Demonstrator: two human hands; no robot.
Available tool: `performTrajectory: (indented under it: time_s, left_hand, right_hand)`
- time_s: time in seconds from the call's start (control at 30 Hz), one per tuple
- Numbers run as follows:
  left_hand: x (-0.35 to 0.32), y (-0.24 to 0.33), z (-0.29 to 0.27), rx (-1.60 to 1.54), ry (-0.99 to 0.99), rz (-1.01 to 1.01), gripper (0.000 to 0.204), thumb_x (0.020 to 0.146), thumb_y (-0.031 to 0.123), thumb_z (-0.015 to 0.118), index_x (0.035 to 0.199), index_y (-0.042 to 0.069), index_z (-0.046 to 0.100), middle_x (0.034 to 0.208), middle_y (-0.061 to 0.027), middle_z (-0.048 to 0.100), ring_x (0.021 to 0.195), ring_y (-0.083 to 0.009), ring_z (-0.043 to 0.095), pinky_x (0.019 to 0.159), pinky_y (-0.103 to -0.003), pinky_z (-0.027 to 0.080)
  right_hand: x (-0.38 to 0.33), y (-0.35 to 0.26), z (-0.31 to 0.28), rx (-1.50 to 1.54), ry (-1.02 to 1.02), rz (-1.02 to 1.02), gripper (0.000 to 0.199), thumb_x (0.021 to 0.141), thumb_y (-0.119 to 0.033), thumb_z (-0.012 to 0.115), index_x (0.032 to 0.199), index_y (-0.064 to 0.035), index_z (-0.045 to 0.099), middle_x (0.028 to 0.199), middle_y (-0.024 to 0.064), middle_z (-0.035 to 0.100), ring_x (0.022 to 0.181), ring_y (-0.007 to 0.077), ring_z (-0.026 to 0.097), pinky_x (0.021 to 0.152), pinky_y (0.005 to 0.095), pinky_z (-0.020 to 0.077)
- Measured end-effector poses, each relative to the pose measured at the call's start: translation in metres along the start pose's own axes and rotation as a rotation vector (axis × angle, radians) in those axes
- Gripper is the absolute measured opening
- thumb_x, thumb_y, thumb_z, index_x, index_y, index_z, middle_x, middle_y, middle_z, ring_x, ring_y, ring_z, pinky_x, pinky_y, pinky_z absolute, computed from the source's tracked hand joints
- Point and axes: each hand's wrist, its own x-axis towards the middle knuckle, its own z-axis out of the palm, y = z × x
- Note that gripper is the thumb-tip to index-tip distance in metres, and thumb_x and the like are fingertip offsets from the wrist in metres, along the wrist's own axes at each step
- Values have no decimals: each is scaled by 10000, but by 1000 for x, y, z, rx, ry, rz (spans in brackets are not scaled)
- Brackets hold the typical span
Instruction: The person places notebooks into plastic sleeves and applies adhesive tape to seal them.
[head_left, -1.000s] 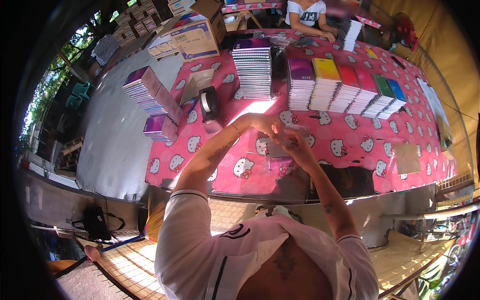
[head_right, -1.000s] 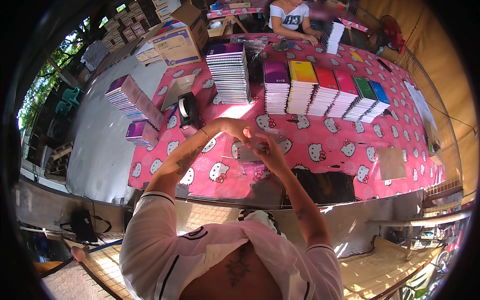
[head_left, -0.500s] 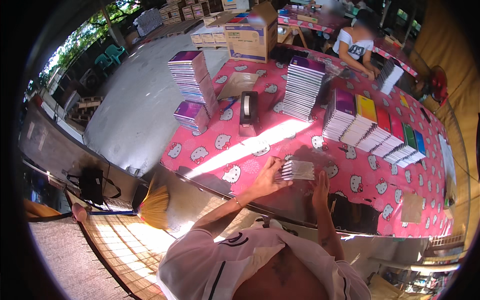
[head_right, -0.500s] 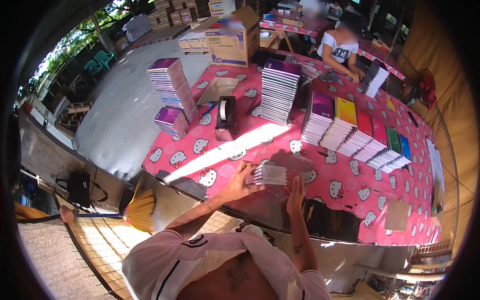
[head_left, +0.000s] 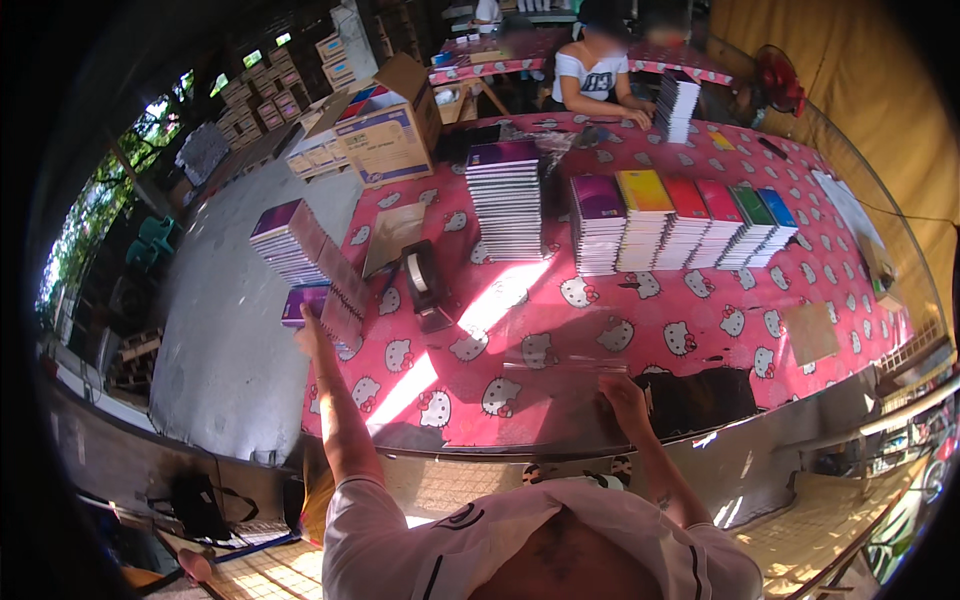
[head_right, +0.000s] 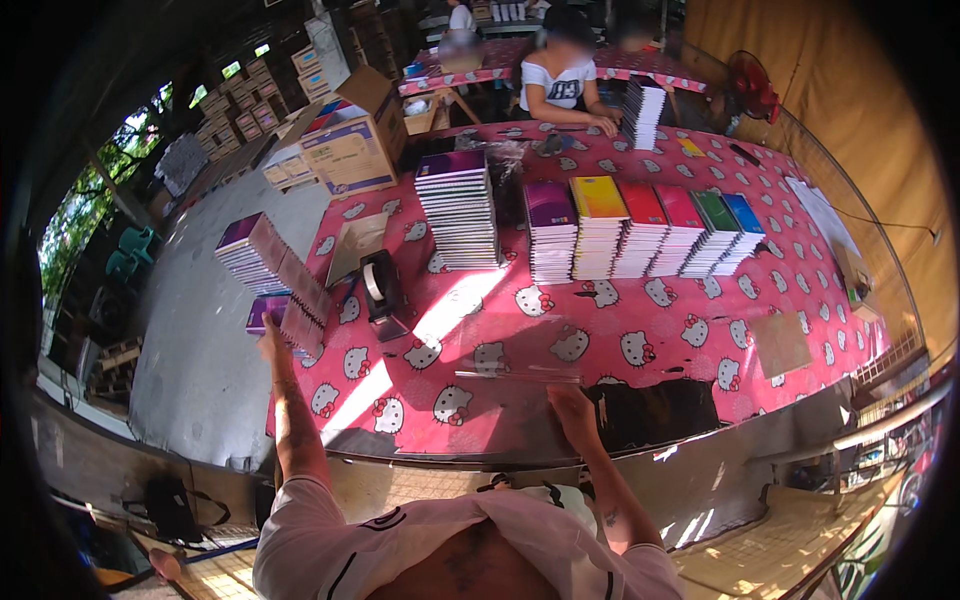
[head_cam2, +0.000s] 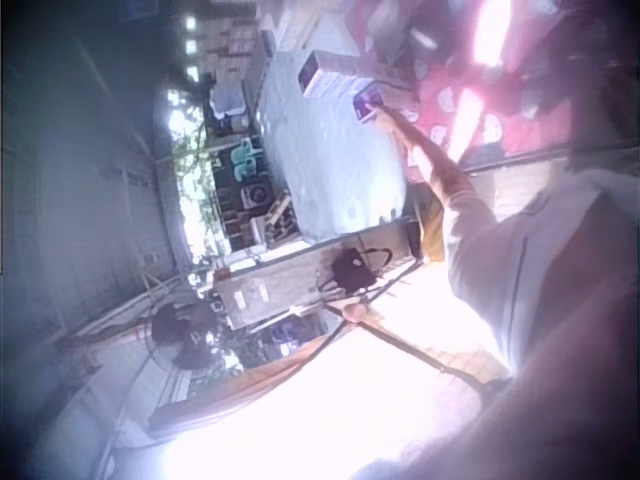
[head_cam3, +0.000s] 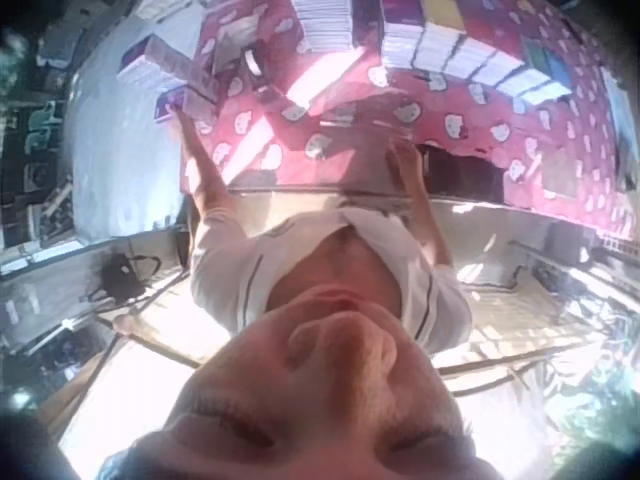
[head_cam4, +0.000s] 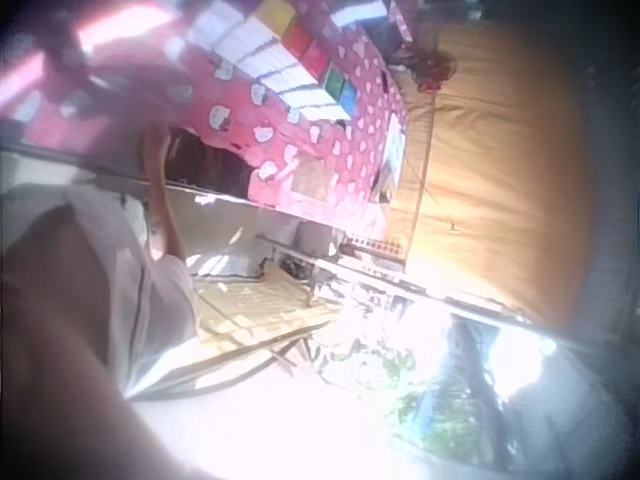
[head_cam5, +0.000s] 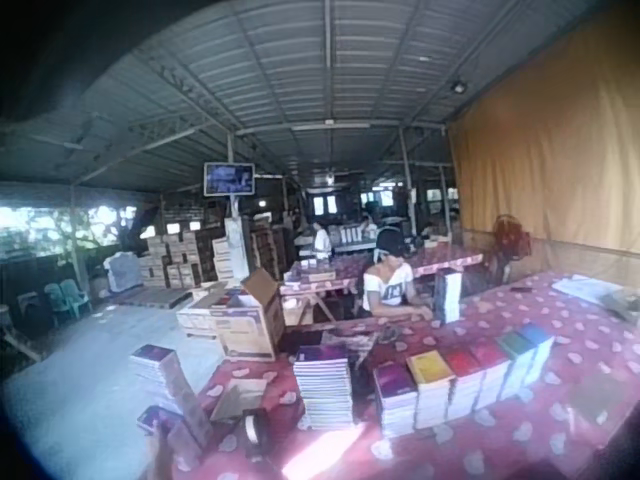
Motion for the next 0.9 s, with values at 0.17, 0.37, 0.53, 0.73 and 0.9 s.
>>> performTrajectory:
  time_s: [0.17, 0.37, 0.53, 0.73, 0.9]
  left_hand:
    - [-62, 23, 37, 26, 317, -23, 960, 824, 755, 595, 1357, -38, 507, 1274, -332, 524, 1204, -458, 539, 970, -528, 469]
    - [-252, 70, 80, -136, 256, 860, 684, 921, 392, 703, 1432, 13, 452, 1365, -274, 383, 1267, -441, 441, 1015, -528, 432]
    - [-523, 140, 113, -383, -315, 1200, 530, 925, 123, 663, 1390, -26, 457, 1374, -250, 404, 1280, -412, 442, 1068, -499, 377]
    - [-806, 181, 242, -362, -763, 1666, 627, 864, 173, 720, 1417, 13, 472, 1443, -230, 439, 1311, -397, 467, 1096, -503, 391]
    - [-842, 194, 317, -95, -505, 1940, 461, 873, 150, 704, 1301, 21, 595, 1122, -150, 658, 1103, -316, 616, 1049, -480, 426]
  right_hand:
    - [14, -20, -66, -255, 165, -49, 252, 952, -128, 657, 1183, -29, 653, 1161, 91, 636, 1001, 169, 642, 867, 308, 509]
    - [78, -82, -227, -725, 479, -414, 444, 854, -52, 657, 1290, -74, 577, 1276, 154, 568, 1211, 370, 545, 983, 451, 467]
    - [166, -136, -393, -1096, 657, -567, 639, 820, -83, 719, 1414, -118, 485, 1452, 140, 468, 1326, 383, 447, 1087, 517, 378]
    - [234, -150, -495, -1531, 442, -638, 582, 796, -124, 728, 1355, -133, 567, 1330, 91, 564, 1183, 323, 536, 997, 495, 415]
    - [183, -164, -505, -998, 596, -744, 298, 819, -22, 652, 1105, -83, 709, 1091, 78, 673, 1044, 264, 611, 899, 427, 465]
